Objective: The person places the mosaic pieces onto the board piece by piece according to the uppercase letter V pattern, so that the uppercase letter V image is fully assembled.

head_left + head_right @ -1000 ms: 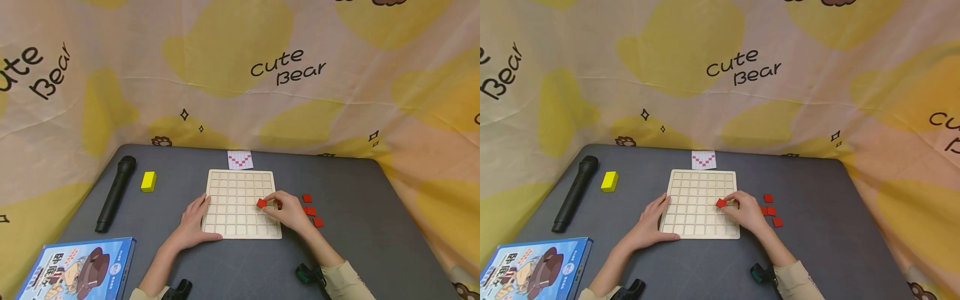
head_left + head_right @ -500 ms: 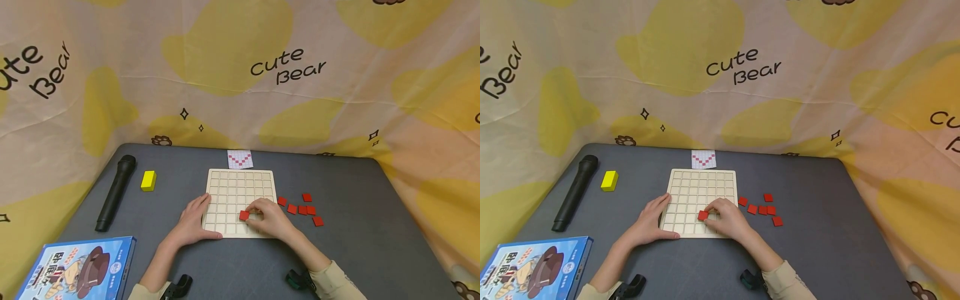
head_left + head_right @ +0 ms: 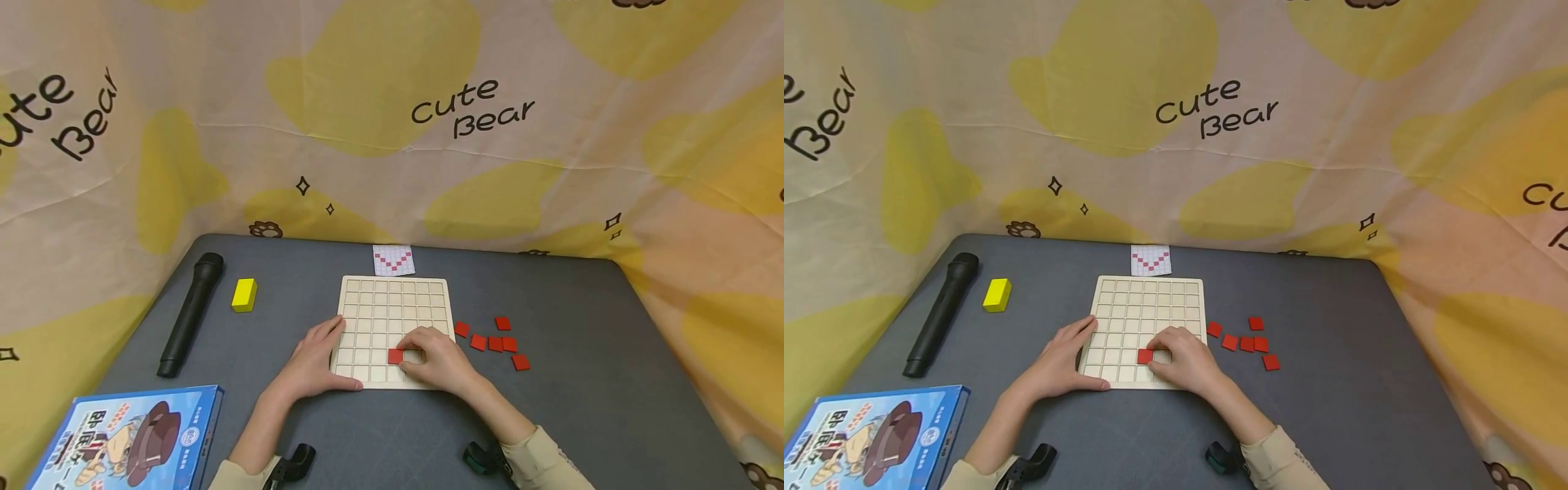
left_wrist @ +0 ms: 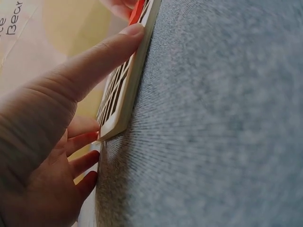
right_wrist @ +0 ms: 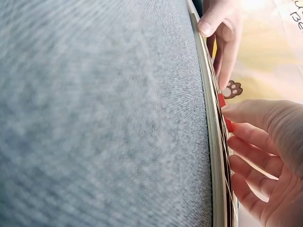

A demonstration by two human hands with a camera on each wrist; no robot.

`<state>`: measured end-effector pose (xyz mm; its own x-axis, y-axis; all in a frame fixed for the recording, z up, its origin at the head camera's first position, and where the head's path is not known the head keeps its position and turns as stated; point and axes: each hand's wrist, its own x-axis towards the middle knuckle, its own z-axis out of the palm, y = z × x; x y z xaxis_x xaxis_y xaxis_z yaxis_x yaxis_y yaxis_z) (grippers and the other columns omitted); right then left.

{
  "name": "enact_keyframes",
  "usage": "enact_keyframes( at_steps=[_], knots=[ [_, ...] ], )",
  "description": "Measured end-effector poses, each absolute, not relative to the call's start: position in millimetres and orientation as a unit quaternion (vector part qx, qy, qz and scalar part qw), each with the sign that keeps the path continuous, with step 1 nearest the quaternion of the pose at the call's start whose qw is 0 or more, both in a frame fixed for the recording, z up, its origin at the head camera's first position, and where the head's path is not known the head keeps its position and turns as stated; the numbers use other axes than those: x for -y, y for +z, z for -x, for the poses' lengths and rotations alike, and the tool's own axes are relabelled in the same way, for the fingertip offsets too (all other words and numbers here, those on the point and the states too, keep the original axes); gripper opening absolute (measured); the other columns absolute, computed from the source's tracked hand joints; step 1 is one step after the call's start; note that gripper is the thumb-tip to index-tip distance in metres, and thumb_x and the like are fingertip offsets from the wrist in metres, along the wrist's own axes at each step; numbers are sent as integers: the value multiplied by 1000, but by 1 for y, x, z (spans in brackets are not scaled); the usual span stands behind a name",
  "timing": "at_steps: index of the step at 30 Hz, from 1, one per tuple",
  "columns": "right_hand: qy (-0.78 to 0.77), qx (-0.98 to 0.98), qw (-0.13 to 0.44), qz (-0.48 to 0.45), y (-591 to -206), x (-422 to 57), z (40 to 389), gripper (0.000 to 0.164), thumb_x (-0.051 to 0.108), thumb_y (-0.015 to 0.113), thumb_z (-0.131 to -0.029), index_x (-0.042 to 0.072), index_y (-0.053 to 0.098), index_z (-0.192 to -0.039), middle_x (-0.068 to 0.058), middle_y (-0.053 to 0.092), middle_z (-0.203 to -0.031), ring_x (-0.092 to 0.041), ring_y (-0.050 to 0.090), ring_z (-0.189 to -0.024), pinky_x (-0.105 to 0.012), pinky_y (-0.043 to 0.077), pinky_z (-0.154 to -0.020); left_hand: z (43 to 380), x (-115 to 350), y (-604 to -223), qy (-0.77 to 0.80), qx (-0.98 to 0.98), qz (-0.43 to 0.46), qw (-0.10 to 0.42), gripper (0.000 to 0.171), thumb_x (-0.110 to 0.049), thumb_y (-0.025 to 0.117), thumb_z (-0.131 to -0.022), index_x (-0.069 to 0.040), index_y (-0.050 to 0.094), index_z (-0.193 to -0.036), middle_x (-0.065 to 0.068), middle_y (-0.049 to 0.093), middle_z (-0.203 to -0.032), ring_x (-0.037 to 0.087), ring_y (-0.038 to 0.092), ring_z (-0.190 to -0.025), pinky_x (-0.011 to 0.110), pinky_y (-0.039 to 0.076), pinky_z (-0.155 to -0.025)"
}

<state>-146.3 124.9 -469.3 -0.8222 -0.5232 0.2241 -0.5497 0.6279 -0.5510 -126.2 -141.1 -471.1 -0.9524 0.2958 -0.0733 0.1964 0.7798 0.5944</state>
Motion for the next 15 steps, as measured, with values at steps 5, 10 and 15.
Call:
enact_keyframes(
  at_steps=[5,10,15],
  knots=[
    [317,900,19,-298,-469,-125,146,20,15,78,-79,17,72,-99,7,66,-98,-10,54,-87,-29,47,-77,126,142,-473,308,-939,-133,80,120,-55,87,-63,0,29,-152,15,25,-158,38,23,-141,61,26,-107],
    [318,900,18,-298,-470,-125,146,21,15,79,-79,16,72,-99,6,66,-99,-10,54,-89,-29,48,-79,126,142,-474,308,-938,-136,79,120,-56,86,-63,0,28,-152,15,24,-159,39,23,-141,61,26,-107],
    [324,895,21,-306,-472,-126,146,21,15,79,-78,16,72,-99,6,66,-100,-10,55,-90,-29,48,-78,126,144,-476,308,-938,-138,77,120,-56,86,-63,-1,27,-152,14,23,-159,38,22,-142,61,26,-107]
  ],
)
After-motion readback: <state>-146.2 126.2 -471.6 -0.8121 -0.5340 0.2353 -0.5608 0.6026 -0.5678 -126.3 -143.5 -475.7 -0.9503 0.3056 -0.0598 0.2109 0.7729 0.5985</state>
